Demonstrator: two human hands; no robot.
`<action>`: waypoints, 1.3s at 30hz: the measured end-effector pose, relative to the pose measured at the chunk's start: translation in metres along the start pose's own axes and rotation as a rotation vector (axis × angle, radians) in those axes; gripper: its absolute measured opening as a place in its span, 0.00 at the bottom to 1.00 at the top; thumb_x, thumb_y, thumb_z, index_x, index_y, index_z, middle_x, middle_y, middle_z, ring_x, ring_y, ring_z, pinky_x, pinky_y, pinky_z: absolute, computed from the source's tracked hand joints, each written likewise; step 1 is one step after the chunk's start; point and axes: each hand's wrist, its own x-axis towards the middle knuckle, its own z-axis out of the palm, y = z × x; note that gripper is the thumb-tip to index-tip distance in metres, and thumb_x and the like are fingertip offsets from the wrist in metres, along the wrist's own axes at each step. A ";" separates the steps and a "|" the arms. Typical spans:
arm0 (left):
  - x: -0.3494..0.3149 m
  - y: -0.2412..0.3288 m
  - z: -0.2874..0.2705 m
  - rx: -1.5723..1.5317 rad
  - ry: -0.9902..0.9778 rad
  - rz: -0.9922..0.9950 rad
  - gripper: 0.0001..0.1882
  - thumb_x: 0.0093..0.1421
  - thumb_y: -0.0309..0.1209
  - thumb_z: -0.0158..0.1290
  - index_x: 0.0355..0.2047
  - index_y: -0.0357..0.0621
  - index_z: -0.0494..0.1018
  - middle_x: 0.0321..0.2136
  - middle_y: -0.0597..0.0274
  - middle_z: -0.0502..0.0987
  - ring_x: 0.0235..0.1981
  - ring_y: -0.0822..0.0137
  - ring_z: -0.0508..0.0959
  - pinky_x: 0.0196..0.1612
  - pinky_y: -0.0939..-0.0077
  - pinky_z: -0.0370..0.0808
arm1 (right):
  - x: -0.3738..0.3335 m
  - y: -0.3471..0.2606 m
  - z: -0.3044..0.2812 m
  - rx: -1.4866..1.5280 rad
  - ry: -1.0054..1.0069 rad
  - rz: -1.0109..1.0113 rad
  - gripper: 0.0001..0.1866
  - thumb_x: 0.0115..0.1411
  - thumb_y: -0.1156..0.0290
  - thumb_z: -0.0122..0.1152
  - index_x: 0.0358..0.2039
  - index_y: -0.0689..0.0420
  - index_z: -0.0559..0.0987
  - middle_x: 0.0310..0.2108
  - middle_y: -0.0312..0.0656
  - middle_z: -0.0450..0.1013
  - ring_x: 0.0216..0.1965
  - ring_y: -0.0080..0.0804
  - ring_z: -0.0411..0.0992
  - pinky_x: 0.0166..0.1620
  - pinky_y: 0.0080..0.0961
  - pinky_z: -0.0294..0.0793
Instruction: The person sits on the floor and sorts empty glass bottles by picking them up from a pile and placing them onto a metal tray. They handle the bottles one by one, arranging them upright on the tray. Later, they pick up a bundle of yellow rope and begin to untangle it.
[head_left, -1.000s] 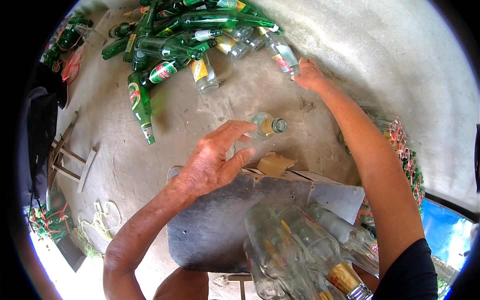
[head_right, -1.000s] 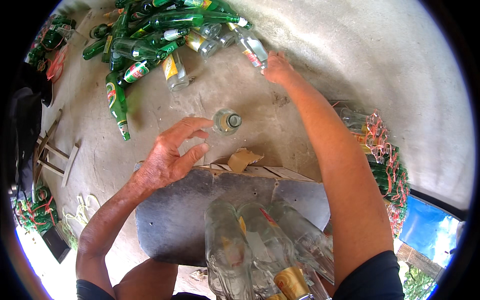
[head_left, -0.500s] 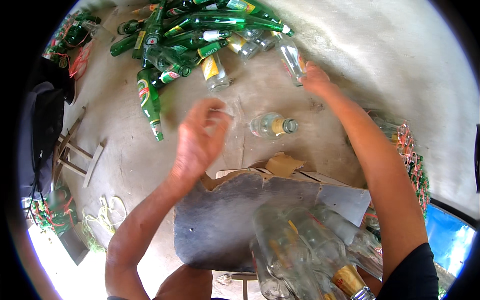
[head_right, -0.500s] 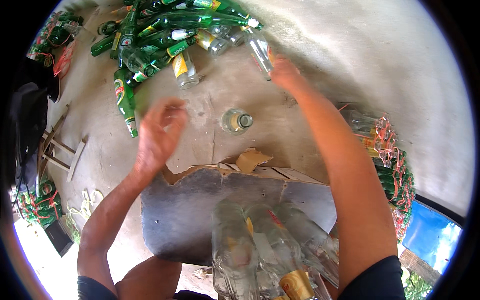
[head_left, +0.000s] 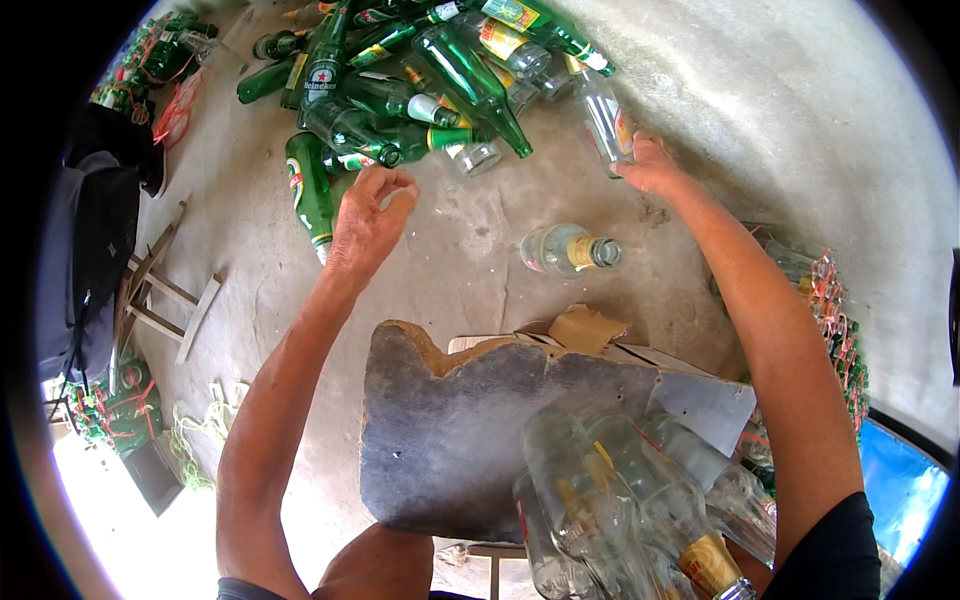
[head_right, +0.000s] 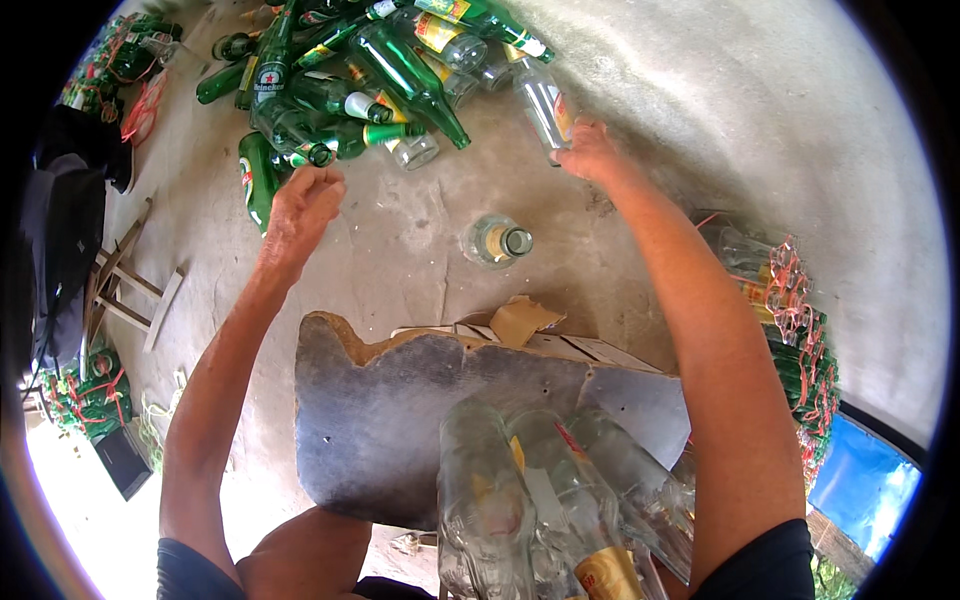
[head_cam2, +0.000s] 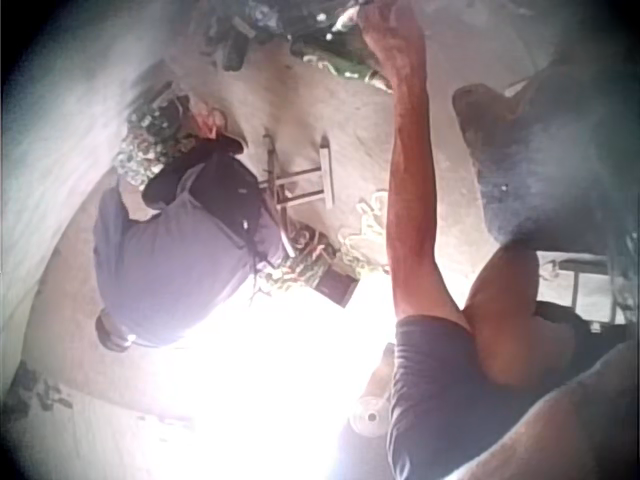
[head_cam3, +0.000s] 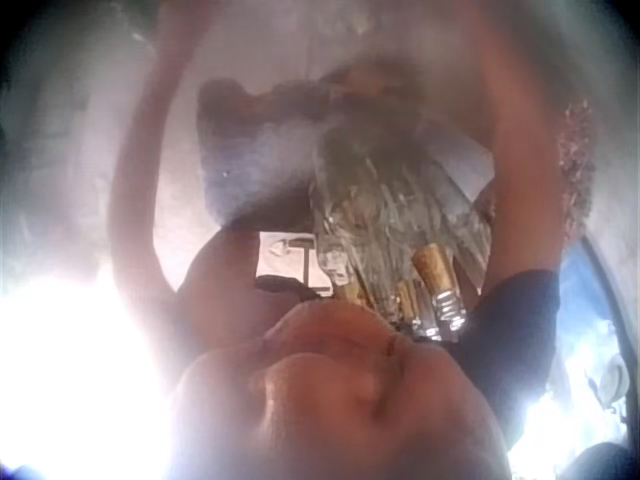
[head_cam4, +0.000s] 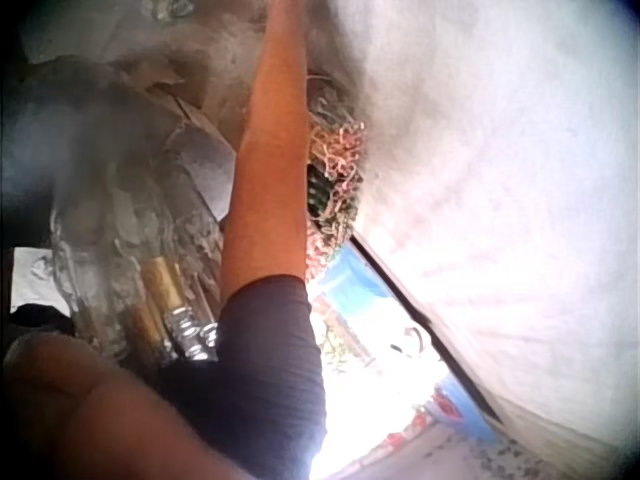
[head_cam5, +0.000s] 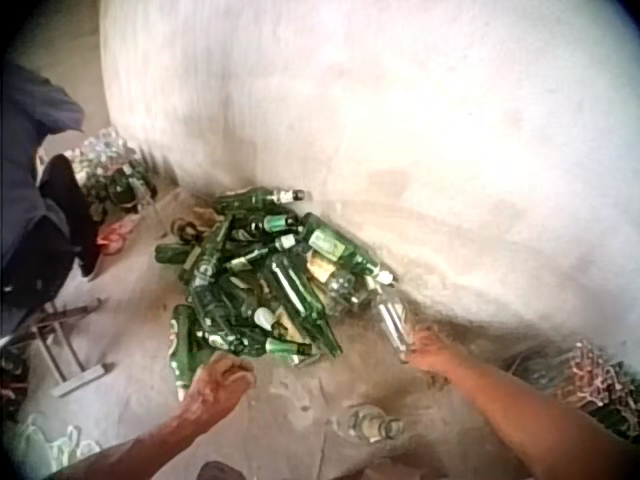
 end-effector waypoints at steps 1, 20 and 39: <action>0.000 -0.001 0.001 0.003 -0.006 0.007 0.14 0.67 0.32 0.57 0.47 0.34 0.77 0.51 0.58 0.77 0.49 0.67 0.78 0.54 0.71 0.75 | 0.002 0.001 -0.001 -0.012 -0.015 -0.031 0.37 0.59 0.54 0.72 0.59 0.66 0.69 0.58 0.62 0.72 0.63 0.55 0.71 0.65 0.44 0.70; -0.013 -0.070 0.005 -0.076 -0.068 0.085 0.19 0.63 0.28 0.62 0.53 0.39 0.75 0.59 0.53 0.76 0.60 0.59 0.77 0.59 0.66 0.78 | -0.036 -0.020 -0.024 0.108 -0.266 0.142 0.35 0.49 0.55 0.75 0.52 0.67 0.78 0.47 0.57 0.80 0.49 0.48 0.80 0.50 0.40 0.78; -0.029 -0.080 -0.006 0.112 -0.153 0.120 0.12 0.64 0.22 0.59 0.48 0.42 0.78 0.58 0.59 0.78 0.57 0.67 0.78 0.50 0.70 0.82 | -0.121 0.030 -0.040 0.410 -0.513 0.301 0.39 0.52 0.59 0.74 0.60 0.67 0.74 0.48 0.52 0.76 0.47 0.42 0.78 0.49 0.42 0.82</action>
